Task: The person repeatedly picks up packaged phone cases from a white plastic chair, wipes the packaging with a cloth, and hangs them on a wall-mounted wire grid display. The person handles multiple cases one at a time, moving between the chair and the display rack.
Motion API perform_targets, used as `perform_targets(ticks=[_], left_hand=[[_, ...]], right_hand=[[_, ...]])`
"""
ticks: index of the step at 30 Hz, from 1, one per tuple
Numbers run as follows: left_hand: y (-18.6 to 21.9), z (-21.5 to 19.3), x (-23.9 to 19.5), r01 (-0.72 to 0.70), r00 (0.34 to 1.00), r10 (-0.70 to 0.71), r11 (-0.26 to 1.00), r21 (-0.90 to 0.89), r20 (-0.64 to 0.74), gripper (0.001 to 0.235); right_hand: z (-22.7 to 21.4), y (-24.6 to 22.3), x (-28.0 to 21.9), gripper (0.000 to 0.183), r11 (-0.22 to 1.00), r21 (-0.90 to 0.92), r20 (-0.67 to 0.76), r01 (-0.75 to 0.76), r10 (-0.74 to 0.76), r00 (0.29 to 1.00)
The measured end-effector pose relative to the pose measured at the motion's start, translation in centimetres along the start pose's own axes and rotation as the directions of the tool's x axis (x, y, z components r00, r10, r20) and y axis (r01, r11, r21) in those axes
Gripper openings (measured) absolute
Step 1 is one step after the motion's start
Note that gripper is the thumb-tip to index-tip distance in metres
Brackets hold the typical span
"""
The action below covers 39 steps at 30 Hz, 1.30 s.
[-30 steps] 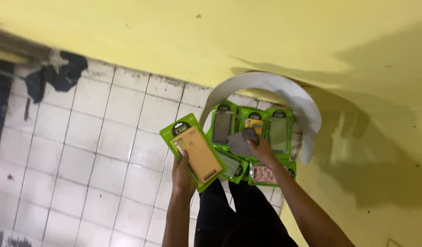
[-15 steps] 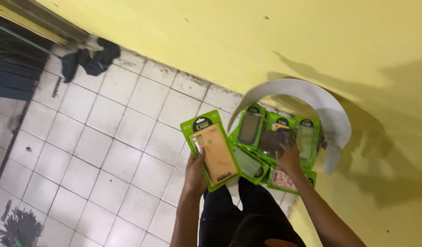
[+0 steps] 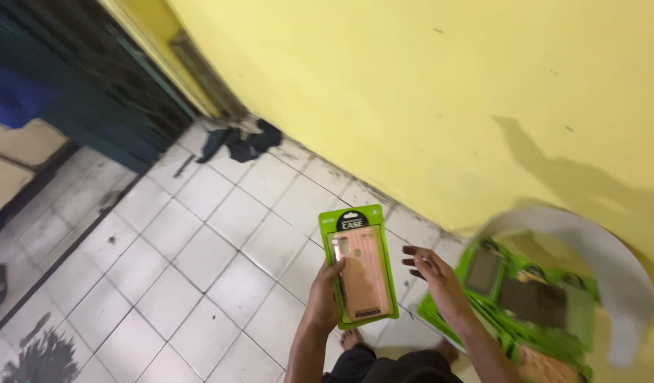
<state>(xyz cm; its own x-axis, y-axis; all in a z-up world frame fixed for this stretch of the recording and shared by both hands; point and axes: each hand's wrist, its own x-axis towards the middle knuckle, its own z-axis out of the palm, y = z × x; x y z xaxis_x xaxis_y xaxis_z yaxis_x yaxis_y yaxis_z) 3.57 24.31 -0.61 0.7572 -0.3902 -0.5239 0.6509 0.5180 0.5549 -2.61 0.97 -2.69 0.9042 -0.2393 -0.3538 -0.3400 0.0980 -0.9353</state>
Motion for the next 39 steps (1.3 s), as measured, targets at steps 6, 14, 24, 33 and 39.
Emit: perform_targets(ticks=[6, 14, 24, 33, 39], left_hand=[[8.5, -4.3, -2.1, -0.094, 0.995, 0.094, 0.996, 0.007, -0.017, 0.052], [21.0, -9.1, 0.5, -0.391, 0.906, 0.422, 0.865, 0.314, -0.034, 0.038], [42.2, -12.9, 13.5, -0.486, 0.670, 0.732, 0.559, 0.671, -0.124, 0.018], [62.3, -13.0, 24.7, -0.671, 0.630, 0.773, 0.489, 0.557, 0.081, 0.012], [75.5, -9.4, 33.3, -0.781, 0.553, 0.734, 0.291, 0.552, 0.395, 0.012]], right_hand=[[13.8, -8.5, 3.5, 0.033, 0.971, -0.114, 0.260, 0.210, -0.175, 0.950], [24.4, -12.9, 13.2, 0.018, 0.962, -0.024, 0.324, 0.273, -0.251, 0.912], [39.0, -22.5, 31.5, 0.018, 0.865, -0.164, 0.312, 0.474, -0.410, 0.857], [48.2, -34.4, 44.6, 0.016, 0.794, -0.125, 0.274, 0.594, -0.548, 0.790], [51.8, -42.5, 52.1, 0.018, 0.756, -0.126, 0.095, 0.643, -0.636, 0.766]])
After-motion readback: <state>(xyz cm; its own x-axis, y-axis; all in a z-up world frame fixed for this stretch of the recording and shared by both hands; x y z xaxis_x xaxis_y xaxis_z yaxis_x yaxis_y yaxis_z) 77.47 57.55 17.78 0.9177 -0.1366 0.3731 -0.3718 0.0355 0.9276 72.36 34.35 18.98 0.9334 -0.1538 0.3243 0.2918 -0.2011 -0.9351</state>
